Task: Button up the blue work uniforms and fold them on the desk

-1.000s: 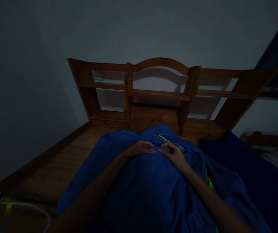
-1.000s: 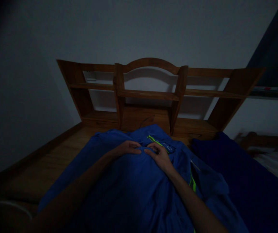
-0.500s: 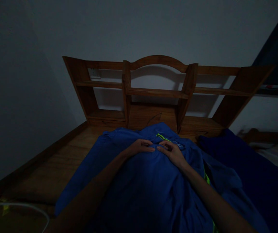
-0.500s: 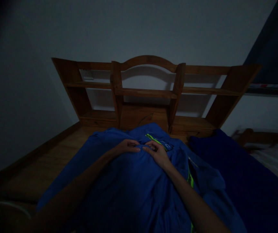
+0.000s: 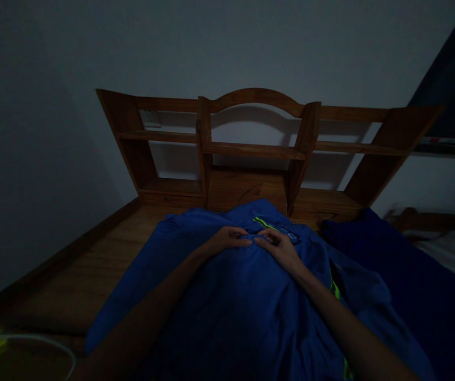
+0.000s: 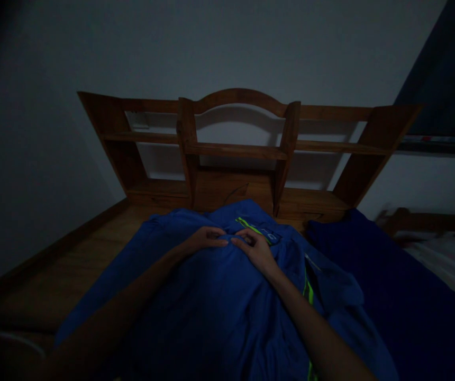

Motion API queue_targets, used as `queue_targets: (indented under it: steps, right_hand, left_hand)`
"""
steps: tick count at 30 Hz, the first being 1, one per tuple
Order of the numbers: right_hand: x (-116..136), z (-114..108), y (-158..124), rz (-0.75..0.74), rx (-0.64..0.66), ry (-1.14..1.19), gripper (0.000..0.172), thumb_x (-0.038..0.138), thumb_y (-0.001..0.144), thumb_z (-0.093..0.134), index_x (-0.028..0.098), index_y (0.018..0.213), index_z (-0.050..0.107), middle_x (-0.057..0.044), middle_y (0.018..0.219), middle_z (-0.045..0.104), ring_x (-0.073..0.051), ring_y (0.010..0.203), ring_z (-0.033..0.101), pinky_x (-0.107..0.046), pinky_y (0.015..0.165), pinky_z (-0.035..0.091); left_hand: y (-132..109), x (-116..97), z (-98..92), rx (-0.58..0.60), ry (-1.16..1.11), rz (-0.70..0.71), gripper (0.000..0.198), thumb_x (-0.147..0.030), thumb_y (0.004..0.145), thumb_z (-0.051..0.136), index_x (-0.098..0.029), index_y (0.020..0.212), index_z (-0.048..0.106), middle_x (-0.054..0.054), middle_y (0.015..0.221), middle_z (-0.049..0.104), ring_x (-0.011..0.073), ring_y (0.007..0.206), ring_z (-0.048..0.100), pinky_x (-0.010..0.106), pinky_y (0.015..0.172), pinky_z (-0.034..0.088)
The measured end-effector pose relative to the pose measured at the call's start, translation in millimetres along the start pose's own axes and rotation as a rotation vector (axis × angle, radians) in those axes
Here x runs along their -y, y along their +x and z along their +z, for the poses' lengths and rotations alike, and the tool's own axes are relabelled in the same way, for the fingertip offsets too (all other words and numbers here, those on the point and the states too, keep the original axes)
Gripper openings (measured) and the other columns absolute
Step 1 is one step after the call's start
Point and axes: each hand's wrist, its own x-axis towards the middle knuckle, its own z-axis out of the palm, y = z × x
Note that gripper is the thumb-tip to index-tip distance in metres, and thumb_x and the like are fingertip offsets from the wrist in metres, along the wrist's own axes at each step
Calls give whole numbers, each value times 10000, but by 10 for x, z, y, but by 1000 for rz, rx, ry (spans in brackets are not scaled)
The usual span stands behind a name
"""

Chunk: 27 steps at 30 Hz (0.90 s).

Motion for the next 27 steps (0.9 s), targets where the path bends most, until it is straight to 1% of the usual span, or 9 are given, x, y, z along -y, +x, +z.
queue_targets:
  steps: [5, 10, 16, 21, 27]
  right_hand:
    - [-1, -4, -5, -21, 3, 8, 295, 473, 742, 631, 207, 870, 642, 0, 807, 615, -148, 734, 560, -259, 666, 441]
    - [-15, 0, -8, 1, -17, -7, 316, 488, 719, 646, 207, 865, 643, 8, 757, 606, -143, 686, 548, -255, 624, 434]
    - [9, 0, -21, 3, 24, 48, 315, 454, 706, 671, 207, 894, 623, 3, 810, 616, -152, 750, 573, -264, 682, 454]
    - [-4, 4, -13, 1, 6, 29, 328, 463, 692, 676, 204, 887, 632, -15, 886, 645, -182, 848, 594, -312, 785, 461]
    - [30, 3, -9, 35, 6, -9, 338, 473, 692, 670, 193, 880, 653, -23, 870, 653, -186, 834, 594, -308, 763, 464]
  left_hand:
    - [-6, -12, 1, 30, -23, 10, 363, -371, 628, 750, -135, 894, 673, 25, 836, 666, 151, 773, 602, 258, 732, 451]
    - [-16, -21, 4, 27, -9, 15, 374, -382, 626, 746, -136, 897, 671, 26, 833, 667, 163, 786, 604, 268, 744, 452]
    - [-14, -4, -4, 33, 3, 43, 356, -362, 643, 736, -132, 906, 667, 21, 825, 655, 153, 787, 595, 249, 736, 443]
    - [-3, 17, -7, 30, 37, 66, 349, -366, 657, 721, -133, 909, 658, 23, 866, 653, 158, 828, 594, 247, 765, 441]
    - [2, 28, -1, 34, 48, 72, 346, -365, 674, 702, -135, 927, 649, 32, 867, 652, 162, 821, 597, 250, 756, 447]
